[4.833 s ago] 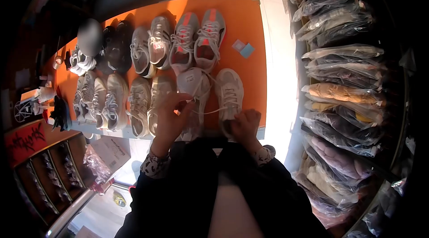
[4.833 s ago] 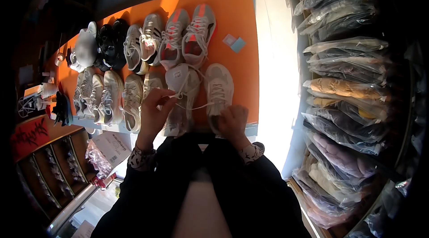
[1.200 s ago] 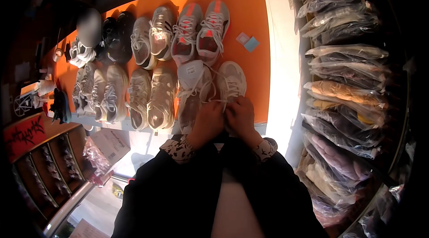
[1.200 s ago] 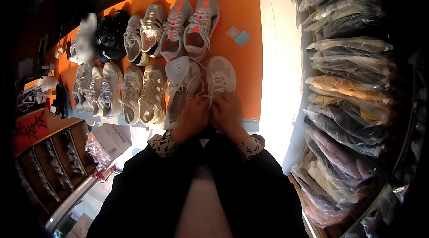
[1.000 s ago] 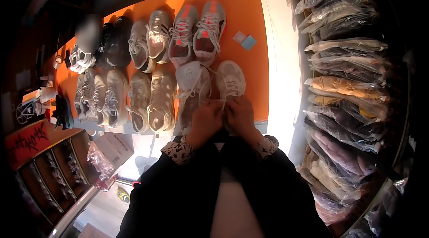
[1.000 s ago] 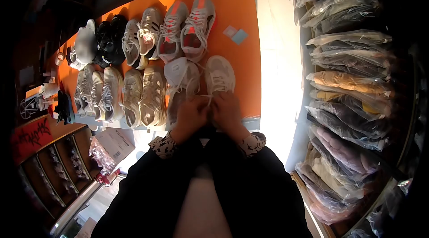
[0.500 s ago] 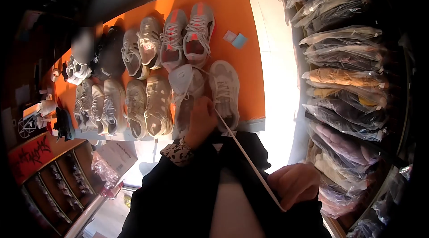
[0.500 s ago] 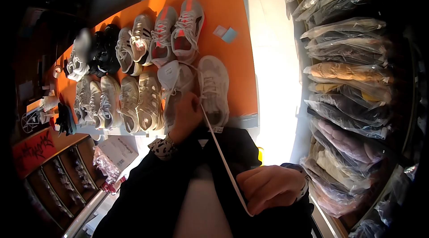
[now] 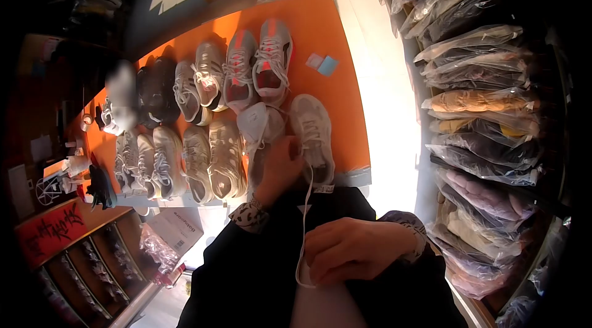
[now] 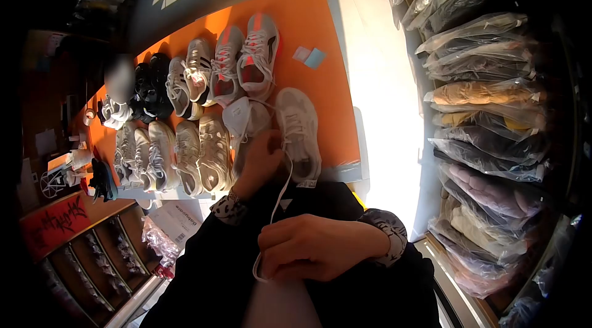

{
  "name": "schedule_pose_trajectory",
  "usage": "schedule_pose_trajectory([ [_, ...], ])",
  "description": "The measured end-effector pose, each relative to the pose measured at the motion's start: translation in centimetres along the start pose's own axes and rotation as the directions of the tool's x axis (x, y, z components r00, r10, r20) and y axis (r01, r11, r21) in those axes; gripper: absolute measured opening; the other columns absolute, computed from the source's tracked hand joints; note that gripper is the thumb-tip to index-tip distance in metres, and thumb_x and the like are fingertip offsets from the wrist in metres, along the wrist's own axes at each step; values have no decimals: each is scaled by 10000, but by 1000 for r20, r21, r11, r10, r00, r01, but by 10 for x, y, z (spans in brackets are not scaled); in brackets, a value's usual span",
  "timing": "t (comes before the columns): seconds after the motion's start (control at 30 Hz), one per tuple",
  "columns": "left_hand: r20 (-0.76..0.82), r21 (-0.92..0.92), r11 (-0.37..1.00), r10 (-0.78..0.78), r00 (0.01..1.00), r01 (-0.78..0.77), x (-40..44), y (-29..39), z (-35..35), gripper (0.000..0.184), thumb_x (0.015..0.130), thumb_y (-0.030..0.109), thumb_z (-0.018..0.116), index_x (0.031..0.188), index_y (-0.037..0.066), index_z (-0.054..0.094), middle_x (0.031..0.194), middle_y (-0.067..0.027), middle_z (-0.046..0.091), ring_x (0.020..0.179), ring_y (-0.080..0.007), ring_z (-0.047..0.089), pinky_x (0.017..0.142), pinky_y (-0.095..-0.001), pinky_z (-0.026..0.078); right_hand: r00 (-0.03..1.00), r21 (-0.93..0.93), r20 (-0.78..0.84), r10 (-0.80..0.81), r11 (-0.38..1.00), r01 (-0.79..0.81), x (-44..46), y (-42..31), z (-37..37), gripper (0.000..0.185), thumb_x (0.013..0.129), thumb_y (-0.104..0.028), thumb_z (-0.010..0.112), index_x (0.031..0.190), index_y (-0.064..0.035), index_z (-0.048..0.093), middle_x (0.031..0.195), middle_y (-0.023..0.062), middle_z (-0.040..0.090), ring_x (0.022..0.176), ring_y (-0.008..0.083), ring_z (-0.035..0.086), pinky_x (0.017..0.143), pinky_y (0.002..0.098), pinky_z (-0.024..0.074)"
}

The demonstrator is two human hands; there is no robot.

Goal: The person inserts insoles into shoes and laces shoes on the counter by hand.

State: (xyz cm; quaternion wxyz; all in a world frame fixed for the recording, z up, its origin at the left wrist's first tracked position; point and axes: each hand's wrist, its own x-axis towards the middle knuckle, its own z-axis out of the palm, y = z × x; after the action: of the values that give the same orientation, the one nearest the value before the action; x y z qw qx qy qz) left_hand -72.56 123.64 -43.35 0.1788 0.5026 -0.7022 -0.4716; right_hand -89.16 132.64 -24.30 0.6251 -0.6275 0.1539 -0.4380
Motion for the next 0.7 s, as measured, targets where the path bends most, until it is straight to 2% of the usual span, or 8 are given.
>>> schedule_pose_trajectory([
  [0.1,31,14,997,70,997,-71,19,-1,1,218,795,166,649,957,23,623,858,-149,603,827,-293,607,724,-377,472,988,-173,-52,143,973,-150,3,33,11,129,852,-123,630,959,-50,639,895,81,573,862,263,564,720,354,465],
  [0.17,105,118,989,75,992,-88,31,-5,3,237,812,190,643,973,16,631,900,-155,601,843,-284,600,740,-368,468,910,-546,-272,312,729,-413,0,54,16,160,848,-150,629,985,-70,652,919,102,594,876,288,587,744,375,485],
  [0.27,263,-3,988,-151,953,157,40,-10,7,224,843,227,626,869,5,609,923,-131,583,833,-261,570,760,-357,455,781,-396,-527,335,716,-575,-10,73,4,162,831,-112,656,988,-74,669,888,113,606,829,288,598,732,378,491],
  [0.33,256,-502,803,-218,942,322,33,50,-23,215,883,219,579,810,22,529,859,-83,530,812,-221,522,764,-350,437,708,-420,-653,269,649,-635,-26,93,-3,139,826,-97,650,961,-64,661,871,116,602,813,297,597,721,385,491],
  [0.37,265,-490,809,-215,940,324,31,66,-34,215,883,219,579,810,22,529,859,-83,530,812,-221,522,764,-350,437,624,-428,-756,195,575,-698,-34,104,-6,117,822,-83,645,935,-54,652,854,119,598,796,306,597,710,391,491],
  [0.43,56,-810,586,47,997,18,27,88,-59,278,1005,267,445,827,55,482,744,-10,416,703,-156,433,676,-284,407,600,-439,-787,142,556,-706,-48,125,-10,105,799,-78,654,900,-52,643,865,117,594,813,311,589,717,400,483],
  [0.5,-58,-871,486,35,998,-68,25,109,-93,283,1014,292,431,815,90,437,719,4,342,663,-124,357,630,-264,360,582,-455,-809,89,532,-714,-58,144,-13,98,775,-73,664,865,-50,633,875,115,590,830,315,582,725,409,476],
  [0.7,-487,-625,554,273,830,-550,19,136,-165,266,1004,242,409,814,73,489,652,30,290,556,-89,239,510,-238,215,711,-653,-703,14,385,-653,-57,162,-16,254,696,-146,698,911,-57,597,937,125,560,918,341,539,790,429,428],
])
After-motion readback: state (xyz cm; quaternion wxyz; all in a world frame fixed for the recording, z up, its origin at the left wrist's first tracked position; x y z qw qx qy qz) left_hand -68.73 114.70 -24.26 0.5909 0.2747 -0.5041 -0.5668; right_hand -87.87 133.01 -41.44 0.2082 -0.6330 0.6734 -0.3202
